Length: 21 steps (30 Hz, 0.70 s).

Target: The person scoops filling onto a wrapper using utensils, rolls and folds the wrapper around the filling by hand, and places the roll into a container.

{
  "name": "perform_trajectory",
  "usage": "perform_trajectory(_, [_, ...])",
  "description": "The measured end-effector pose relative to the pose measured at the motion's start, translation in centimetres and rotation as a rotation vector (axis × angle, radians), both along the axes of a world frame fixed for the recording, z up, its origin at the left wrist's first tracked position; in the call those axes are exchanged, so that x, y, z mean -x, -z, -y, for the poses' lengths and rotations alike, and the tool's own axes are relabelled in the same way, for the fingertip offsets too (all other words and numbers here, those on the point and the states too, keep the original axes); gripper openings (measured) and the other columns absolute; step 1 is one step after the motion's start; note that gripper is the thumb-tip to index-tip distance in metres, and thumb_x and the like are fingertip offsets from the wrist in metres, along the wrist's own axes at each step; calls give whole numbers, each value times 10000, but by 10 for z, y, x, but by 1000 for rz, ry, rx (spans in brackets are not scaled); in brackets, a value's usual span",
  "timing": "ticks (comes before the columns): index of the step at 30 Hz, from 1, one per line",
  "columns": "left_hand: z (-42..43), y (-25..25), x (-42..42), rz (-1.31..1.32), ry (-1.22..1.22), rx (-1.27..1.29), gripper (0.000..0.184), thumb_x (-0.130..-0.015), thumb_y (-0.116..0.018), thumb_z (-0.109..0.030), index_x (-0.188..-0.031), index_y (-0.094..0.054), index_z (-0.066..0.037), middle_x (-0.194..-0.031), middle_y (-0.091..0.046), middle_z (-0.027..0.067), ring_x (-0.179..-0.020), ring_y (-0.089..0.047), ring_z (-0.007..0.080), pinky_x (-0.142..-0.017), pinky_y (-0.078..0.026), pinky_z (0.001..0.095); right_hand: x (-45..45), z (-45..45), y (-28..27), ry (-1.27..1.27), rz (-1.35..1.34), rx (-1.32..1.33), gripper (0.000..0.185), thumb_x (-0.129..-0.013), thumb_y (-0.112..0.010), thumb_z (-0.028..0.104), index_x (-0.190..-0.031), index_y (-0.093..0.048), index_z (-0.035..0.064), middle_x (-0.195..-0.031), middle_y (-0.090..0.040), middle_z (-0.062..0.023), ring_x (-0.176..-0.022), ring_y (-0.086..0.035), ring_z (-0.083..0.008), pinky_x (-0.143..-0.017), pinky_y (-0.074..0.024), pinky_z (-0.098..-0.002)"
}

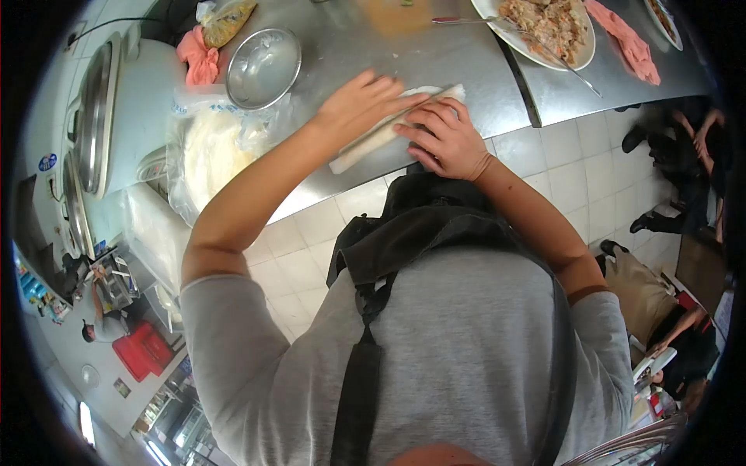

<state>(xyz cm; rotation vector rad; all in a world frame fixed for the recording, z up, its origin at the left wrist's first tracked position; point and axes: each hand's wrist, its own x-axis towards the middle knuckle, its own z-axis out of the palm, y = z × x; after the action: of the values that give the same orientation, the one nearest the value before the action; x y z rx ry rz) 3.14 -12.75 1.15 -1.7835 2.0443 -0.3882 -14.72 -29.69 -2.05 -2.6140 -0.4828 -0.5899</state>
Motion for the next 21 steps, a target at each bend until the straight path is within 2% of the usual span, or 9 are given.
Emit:
perform_trajectory(5, [-32,-7,-5,58,0,5,821,-954,-577,-265,-1686,-209,-314,-1214,-580,-4,-1108,-562,145,-946,-402,351,1,-1,0,18,6,-5,469,-886,-732,317,-1332,-643,201,-1252,-611,-31,-1233,-558,-252,-1133,-366,-510])
perform_trajectory(9, [17,-14,-11,29,-55,13,823,-948,-590,-263,-1684,-221,-275,-1176,-547,-23,-1071,-526,128,-915,-381,311,1,-1,0,11,6,-1,468,-891,-730,323,-1334,-640,202,-1248,-613,-28,-1230,-559,-251,-1130,-371,-507])
perform_trajectory(11, [33,-22,-12,83,-199,81,817,-951,-579,-276,-1684,-220,-311,-1188,-577,21,-1062,-564,170,-947,-403,361,1,-1,1,12,5,1,469,-891,-729,324,-1335,-639,203,-1247,-613,-28,-1229,-560,-251,-1131,-370,-506])
perform_trajectory(12, [30,-22,-9,80,-199,82,817,-951,-579,-276,-1684,-220,-311,-1188,-577,21,-1062,-564,170,-947,-403,361,1,-1,1,12,4,1,469,-892,-728,325,-1336,-639,204,-1246,-613,-27,-1228,-561,-251,-1132,-370,-504])
perform_trajectory(14, [14,-21,-1,-33,-50,87,816,-952,-581,-281,-1683,-221,-307,-1146,-569,20,-1038,-560,172,-937,-400,351,2,-2,2,13,13,0,467,-891,-729,327,-1333,-639,205,-1240,-612,-27,-1224,-563,-251,-1132,-368,-503])
perform_trajectory(17, [-3,-5,0,-22,-2,48,810,-953,-579,-282,-1682,-228,-307,-1121,-563,19,-1031,-559,168,-916,-395,344,0,0,3,20,24,0,464,-890,-730,330,-1329,-639,207,-1233,-611,-27,-1220,-567,-250,-1133,-366,-501])
perform_trajectory(21, [39,-7,-15,-7,-75,25,823,-953,-582,-279,-1686,-210,-314,-1125,-568,18,-1024,-558,158,-888,-394,335,1,-2,3,20,28,0,460,-889,-731,331,-1323,-641,208,-1235,-612,-27,-1221,-567,-249,-1133,-364,-497])
